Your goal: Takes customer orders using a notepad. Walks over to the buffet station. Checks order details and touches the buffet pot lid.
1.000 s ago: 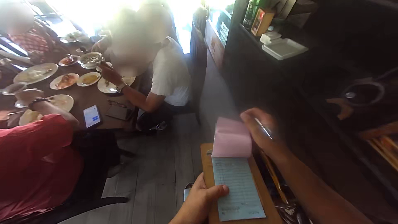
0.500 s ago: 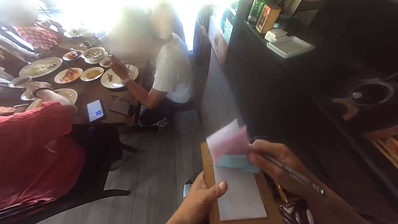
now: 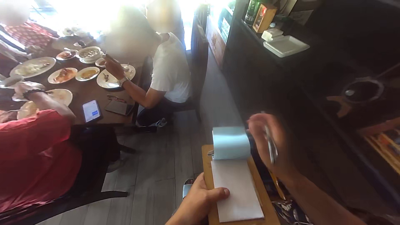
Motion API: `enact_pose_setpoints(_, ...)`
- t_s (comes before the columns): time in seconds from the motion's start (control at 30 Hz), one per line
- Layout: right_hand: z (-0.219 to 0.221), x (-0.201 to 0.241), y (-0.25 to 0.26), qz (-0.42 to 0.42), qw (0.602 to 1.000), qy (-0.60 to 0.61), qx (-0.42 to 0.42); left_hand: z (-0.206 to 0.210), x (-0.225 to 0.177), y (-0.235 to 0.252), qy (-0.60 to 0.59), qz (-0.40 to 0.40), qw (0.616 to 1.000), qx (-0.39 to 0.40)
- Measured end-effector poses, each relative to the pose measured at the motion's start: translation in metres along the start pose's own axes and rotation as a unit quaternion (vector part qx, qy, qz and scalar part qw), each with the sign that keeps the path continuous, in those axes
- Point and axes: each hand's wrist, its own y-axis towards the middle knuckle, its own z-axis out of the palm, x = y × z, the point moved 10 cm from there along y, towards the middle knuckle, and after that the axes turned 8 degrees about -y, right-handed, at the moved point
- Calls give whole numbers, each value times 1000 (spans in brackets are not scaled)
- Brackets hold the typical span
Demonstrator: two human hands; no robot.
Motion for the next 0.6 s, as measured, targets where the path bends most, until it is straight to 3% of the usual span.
enact_pose_setpoints(0.07,-12,34,-35,-158,987,-35,-19,-3,-1,-1,-4,5,1000,0)
enact_pose_setpoints(0.17,7,68,-81,-325,943,-23,65,-2,-3,-1,0,9,1000,10)
enact_pose_setpoints(0.2,18,68,-89,-332,938,-36,96,0,-4,-1,5,14,1000,23)
enact_pose_setpoints(0.33,37,51,-79,-214,951,-142,173,9,-12,1,20,60,996,68)
enact_pose_setpoints(0.4,37,55,-75,-212,942,-179,192,11,-18,-2,14,100,991,86)
enact_pose_setpoints(0.47,36,60,-74,-220,937,-181,202,9,-21,-4,6,115,991,66)
enact_pose_setpoints(0.6,38,55,-76,-188,945,-97,251,2,-13,0,-31,73,997,-1)
